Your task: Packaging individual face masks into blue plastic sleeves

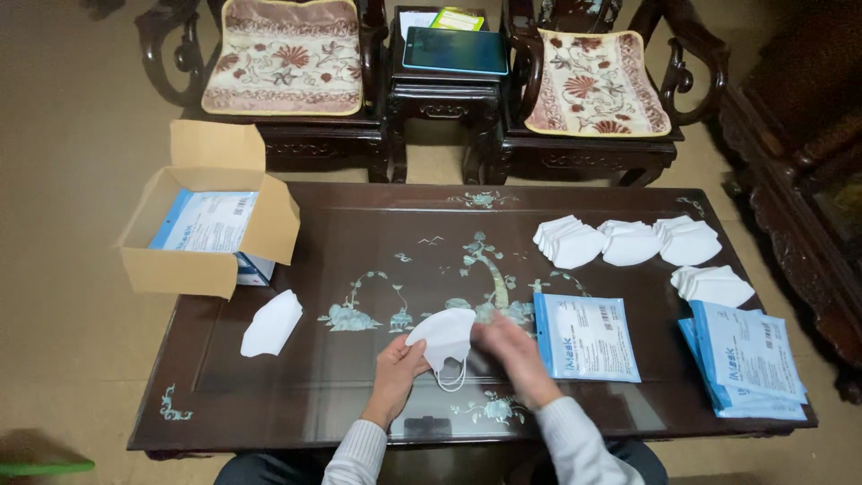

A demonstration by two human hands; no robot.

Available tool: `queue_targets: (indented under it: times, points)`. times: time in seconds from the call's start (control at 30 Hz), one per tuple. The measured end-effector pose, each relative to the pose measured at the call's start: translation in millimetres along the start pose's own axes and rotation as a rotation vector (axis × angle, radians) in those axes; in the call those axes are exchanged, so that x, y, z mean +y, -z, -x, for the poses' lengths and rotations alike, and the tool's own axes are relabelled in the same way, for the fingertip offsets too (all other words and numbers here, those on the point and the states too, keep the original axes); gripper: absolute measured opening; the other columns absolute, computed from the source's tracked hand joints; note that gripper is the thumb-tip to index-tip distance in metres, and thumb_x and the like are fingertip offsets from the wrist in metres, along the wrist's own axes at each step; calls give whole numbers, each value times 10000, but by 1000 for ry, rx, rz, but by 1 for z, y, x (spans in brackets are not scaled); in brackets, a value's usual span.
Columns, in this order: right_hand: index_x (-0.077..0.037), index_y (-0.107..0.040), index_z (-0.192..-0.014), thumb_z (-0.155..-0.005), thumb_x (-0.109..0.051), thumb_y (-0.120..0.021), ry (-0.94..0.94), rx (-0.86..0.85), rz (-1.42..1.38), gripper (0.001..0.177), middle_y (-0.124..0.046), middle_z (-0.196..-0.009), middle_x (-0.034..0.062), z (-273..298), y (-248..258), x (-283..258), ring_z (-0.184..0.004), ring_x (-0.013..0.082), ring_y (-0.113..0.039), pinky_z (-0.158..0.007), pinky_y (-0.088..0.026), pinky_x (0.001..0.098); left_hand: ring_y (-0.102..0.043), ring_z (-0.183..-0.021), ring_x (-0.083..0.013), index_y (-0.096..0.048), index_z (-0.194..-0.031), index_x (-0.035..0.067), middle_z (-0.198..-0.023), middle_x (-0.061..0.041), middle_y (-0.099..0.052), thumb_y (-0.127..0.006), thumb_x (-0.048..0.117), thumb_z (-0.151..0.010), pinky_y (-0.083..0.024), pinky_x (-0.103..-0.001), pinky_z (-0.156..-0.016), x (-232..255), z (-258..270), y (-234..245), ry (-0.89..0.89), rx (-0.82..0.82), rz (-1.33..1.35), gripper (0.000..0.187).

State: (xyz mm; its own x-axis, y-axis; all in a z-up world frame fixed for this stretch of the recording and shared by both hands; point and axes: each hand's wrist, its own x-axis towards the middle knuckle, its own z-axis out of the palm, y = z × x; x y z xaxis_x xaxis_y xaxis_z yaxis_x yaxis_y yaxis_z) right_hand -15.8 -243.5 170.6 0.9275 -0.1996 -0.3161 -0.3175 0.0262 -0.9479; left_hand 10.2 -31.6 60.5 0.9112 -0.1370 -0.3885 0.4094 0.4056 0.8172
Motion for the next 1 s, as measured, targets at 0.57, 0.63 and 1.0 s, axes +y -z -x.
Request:
queue_targets:
  times: [0.57,0.63,1.0]
  points:
    - [53,-737,-947,-969,-53,-695,-212,-231,-325,116,-741,-750,193,-46,-33,85,-541,216,-670,-529,-608,329,-714,-771,-261,-714,-1131,-47,-933,-183,-746,-694,71,-957,-653,-381,-773,43,18,-35,309,105,-35,211]
    - [55,-743,-956,-938,-34,-711,-234,-136,-295,96,-737,-729,183,-43,-44,85,-548,235,-711,-526,-629,345,-730,-755,-270,-697,-1164,-65,-919,-172,-697,-719,92,-945,-662,-401,-723,22,7,-25,268,97,-24,271]
    - [54,-743,-1081,-917,-14,-656,-329,-92,-336,198,-743,-786,197,-44,-31,79,-633,282,-766,-590,-668,405,-760,-725,-279,-649,-1118,-87,-900,-205,-712,-699,-84,-864,-676,-376,-686,4,-4,-8,270,28,81,259]
